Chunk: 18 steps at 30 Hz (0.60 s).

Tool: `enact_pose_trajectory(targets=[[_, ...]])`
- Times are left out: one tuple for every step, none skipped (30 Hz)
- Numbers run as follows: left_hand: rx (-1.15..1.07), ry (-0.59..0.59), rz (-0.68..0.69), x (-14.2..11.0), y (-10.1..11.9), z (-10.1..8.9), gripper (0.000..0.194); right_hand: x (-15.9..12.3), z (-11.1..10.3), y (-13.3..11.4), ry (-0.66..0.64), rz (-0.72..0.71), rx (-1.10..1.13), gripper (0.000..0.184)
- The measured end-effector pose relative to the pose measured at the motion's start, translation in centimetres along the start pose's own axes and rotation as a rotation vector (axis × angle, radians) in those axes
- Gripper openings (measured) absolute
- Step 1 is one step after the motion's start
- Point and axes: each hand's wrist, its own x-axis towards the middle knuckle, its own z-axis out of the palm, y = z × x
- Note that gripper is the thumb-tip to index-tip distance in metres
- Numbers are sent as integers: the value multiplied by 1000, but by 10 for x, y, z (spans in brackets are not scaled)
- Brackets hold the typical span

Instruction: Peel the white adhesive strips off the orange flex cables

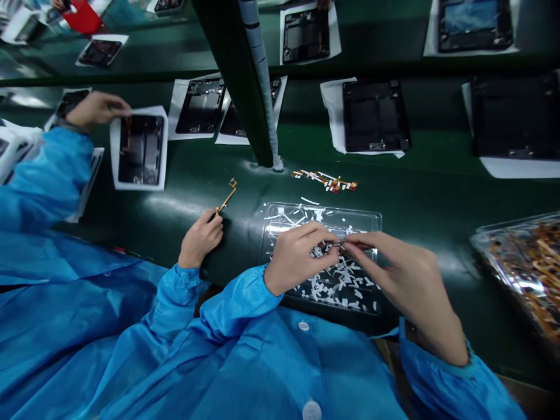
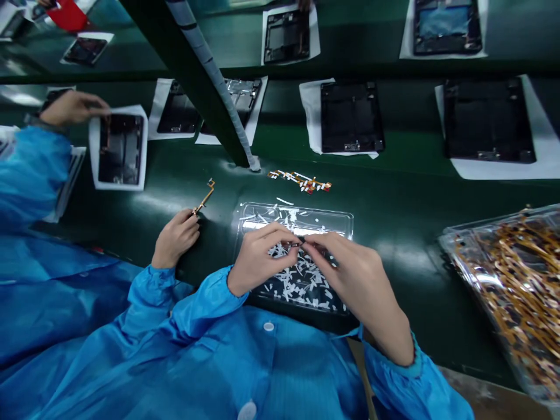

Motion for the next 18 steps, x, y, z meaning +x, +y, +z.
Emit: enact_pose_trajectory(targets=[[-7,5,-9,0,0,0,10,0,1,1,-9,-4,1,17],[-12,7,-19,-1,-1,1,9,1,1,1,-14,-8,4,14],[-16,5,-30,-2,-1,1,9,1,2,2,-16,-11,7,13],[-22,3,-43,-2,-1,2,9,0,3,2,-12,-14,6,12],[-33,-2,-59,-3,-1,2,9,0,4,2,-7,-18,-2,11],[-49,-9,-77,-4,-1,2,9,0,5,2,6,-25,-17,10],[-72,-16,-96,-4,-1,2,8,-1,8,2,21,-34,-41,9],[-99,-24,-116,-4,-1,2,7,-1,10,2,41,-48,-73,8],[-130,-33,-137,-3,-2,3,6,-1,13,1,66,-63,-117,7],[-165,-44,-158,-3,-3,3,5,-2,17,1,93,-80,-169,7],[-206,-60,-183,-2,-4,3,3,-2,21,1,120,-93,-225,7],[-254,-79,-216,-1,-6,3,3,-2,25,1,145,-102,-280,8],[-309,-101,-259,0,-7,4,5,-3,28,1,164,-106,-327,8],[-368,-127,-307,1,-9,5,9,-3,32,0,177,-102,-360,9],[-423,-147,-353,1,-10,6,13,-4,35,0,182,-91,-371,8],[-459,-152,-389,1,-10,7,15,-4,38,0,185,-70,-357,8],[-468,-140,-405,1,-10,8,17,-4,40,0,185,-40,-319,7],[-443,-105,-396,1,-10,9,18,-4,41,-1,179,-2,-255,6]])
